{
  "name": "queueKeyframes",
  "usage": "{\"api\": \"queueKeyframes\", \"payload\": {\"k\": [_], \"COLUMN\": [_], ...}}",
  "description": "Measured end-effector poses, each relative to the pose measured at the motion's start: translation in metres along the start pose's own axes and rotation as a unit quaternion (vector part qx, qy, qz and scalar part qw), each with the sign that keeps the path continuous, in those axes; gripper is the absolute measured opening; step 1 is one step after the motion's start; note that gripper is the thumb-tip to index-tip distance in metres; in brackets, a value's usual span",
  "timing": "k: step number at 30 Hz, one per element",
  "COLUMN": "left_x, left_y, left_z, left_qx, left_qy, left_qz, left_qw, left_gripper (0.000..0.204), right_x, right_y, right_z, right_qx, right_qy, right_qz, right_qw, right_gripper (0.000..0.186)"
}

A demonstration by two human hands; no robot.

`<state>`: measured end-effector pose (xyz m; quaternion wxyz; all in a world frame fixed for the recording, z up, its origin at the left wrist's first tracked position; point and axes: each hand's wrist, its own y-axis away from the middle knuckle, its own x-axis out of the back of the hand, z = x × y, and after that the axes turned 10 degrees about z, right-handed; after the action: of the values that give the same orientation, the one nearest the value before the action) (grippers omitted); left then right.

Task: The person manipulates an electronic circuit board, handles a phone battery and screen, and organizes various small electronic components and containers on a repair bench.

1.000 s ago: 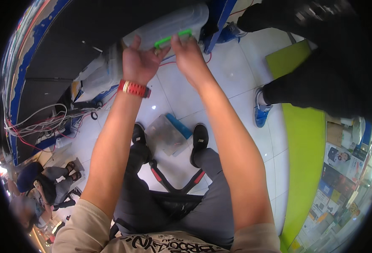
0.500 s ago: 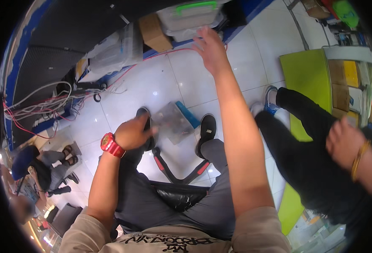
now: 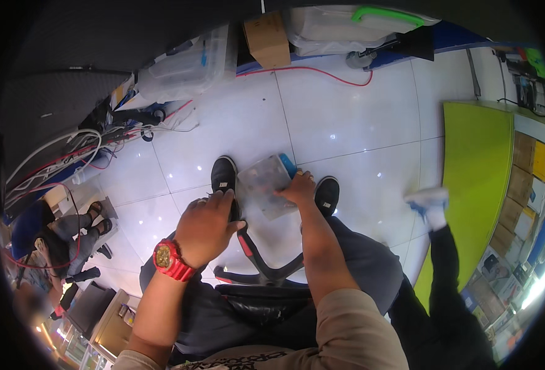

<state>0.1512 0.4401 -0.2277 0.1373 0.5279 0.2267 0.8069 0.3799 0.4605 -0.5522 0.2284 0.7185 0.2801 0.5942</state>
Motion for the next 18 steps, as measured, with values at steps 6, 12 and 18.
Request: {"api": "queueKeyframes", "payload": {"k": [6,12,18], "left_x": [0.013,0.022,0.022], "left_y": [-0.007,-0.006,-0.006], "left_z": [-0.023,-0.041,-0.035], "left_qx": [0.005,0.012,0.011], "left_qy": [0.025,0.007,0.013], "left_qz": [0.102,0.12,0.126], "left_qw": [0.994,0.993,0.992], "left_gripper": [0.059,0.057,0.056], "right_x": [0.01,-0.011,0.017], "right_y": [0.029,0.037,0.045], "right_z": [-0.017,0.01,-0.005], "right_qx": [-0.028,-0.1,-0.011], "right_qy": [-0.006,-0.244,-0.213], "right_qz": [-0.035,0.01,-0.026], "right_qw": [0.999,0.965,0.977], "right_gripper": [0.115,0.116,0.111]}}
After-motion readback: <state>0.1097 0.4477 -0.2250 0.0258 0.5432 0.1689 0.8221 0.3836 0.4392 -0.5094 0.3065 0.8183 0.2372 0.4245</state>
